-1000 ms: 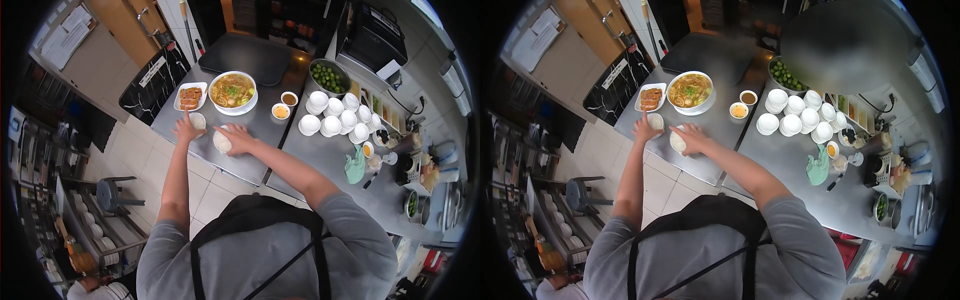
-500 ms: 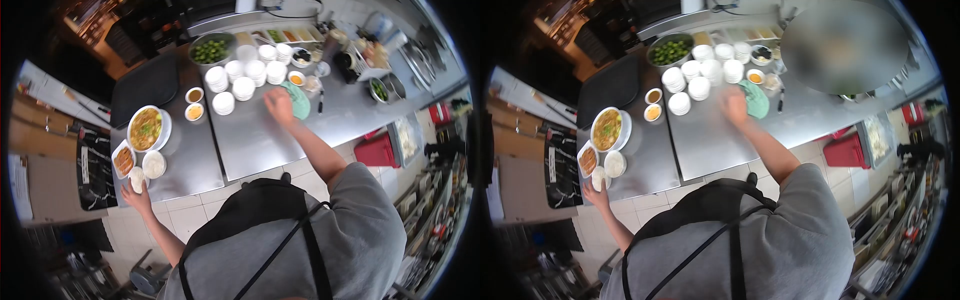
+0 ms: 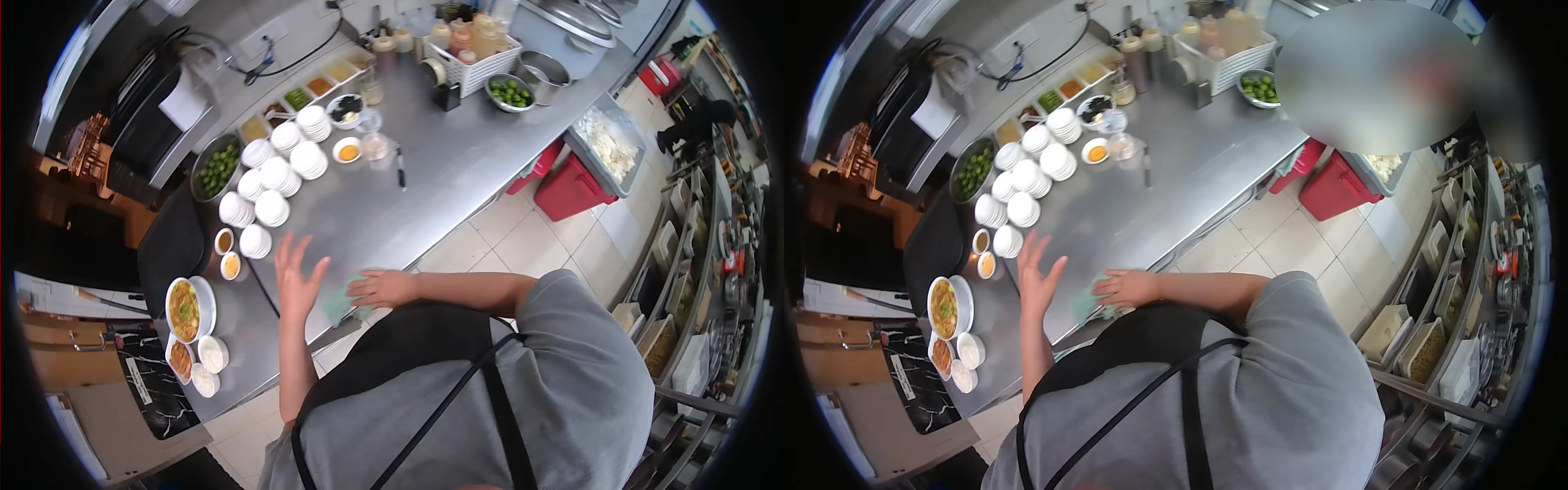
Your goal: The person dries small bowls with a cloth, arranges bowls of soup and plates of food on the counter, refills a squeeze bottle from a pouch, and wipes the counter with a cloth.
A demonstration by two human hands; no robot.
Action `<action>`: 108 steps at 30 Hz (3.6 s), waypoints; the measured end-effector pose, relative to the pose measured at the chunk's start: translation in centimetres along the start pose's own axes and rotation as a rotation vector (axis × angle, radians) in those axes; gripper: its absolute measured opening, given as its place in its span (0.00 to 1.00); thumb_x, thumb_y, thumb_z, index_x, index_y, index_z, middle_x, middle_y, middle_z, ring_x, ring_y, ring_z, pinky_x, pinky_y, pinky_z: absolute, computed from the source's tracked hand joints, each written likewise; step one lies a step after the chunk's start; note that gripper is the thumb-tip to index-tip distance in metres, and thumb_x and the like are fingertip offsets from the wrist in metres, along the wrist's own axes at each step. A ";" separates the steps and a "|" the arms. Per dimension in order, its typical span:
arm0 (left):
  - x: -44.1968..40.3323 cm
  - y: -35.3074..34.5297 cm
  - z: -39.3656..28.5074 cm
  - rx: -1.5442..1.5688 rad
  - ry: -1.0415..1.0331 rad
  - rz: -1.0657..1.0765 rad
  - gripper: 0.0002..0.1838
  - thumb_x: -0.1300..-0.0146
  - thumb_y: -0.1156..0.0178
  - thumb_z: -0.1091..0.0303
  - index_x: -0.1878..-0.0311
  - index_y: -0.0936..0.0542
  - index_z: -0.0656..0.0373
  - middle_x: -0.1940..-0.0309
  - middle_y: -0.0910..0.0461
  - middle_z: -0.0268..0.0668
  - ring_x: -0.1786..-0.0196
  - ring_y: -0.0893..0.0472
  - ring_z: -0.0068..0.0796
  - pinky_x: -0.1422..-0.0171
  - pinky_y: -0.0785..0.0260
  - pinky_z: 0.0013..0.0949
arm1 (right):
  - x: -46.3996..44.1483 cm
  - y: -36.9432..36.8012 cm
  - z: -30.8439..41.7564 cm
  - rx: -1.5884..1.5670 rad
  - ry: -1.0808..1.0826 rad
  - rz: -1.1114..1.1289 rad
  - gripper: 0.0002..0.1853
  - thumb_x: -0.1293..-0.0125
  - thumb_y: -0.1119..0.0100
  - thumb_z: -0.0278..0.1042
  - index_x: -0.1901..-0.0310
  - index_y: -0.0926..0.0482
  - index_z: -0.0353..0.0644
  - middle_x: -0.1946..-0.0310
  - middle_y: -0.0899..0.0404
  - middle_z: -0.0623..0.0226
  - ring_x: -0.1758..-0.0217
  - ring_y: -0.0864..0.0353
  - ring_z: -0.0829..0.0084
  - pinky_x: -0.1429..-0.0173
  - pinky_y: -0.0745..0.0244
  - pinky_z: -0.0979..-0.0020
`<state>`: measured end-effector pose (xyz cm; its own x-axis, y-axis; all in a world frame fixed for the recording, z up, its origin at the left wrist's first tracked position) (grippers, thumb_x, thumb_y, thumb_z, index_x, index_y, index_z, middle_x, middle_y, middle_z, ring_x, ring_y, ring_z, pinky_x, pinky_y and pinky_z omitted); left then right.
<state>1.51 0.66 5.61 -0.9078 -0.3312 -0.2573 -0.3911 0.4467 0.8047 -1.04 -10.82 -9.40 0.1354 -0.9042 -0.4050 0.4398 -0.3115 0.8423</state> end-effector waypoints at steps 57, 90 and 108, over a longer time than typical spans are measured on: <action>6.1 -5.2 8.0 0.469 0.757 -0.164 0.08 0.46 0.43 0.75 0.61 0.26 0.62 0.73 0.26 0.29 0.69 0.28 0.17 0.68 0.35 0.23 | -11.0 -1.1 -15.7 -0.009 -0.359 0.167 0.32 0.46 0.46 0.49 0.45 0.36 0.33 0.40 0.43 0.50 0.35 0.47 0.57 0.34 0.52 0.60; -23.9 -18.4 1.9 -0.439 0.144 -0.218 0.22 0.61 0.33 0.64 0.61 0.24 0.62 0.58 0.27 0.41 0.54 0.31 0.42 0.53 0.33 0.40 | 39.3 28.0 -26.6 0.545 -1.162 -0.319 0.25 0.37 0.56 0.43 0.41 0.39 0.40 0.38 0.45 0.55 0.33 0.50 0.56 0.34 0.58 0.47; -24.6 -20.2 3.9 -0.694 0.345 0.242 0.36 0.66 0.30 0.59 0.51 0.30 0.62 0.53 0.28 0.38 0.45 0.35 0.38 0.44 0.40 0.38 | 25.7 23.6 -25.2 0.412 -0.840 -0.176 0.27 0.44 0.49 0.42 0.44 0.36 0.38 0.39 0.44 0.50 0.35 0.47 0.53 0.35 0.50 0.52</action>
<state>31.10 3.08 -6.40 -0.8129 -0.5798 0.0547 0.0960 -0.0408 0.9945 35.17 -34.05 -8.88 -0.6558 -0.6991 -0.2849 0.0241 -0.3966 0.9177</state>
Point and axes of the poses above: each hand's wrist, its own x-axis away from the middle knuckle, its own y-axis out of the back of the hand, z = x × y, the point moved 10 cm from there along -x, towards the middle knuckle
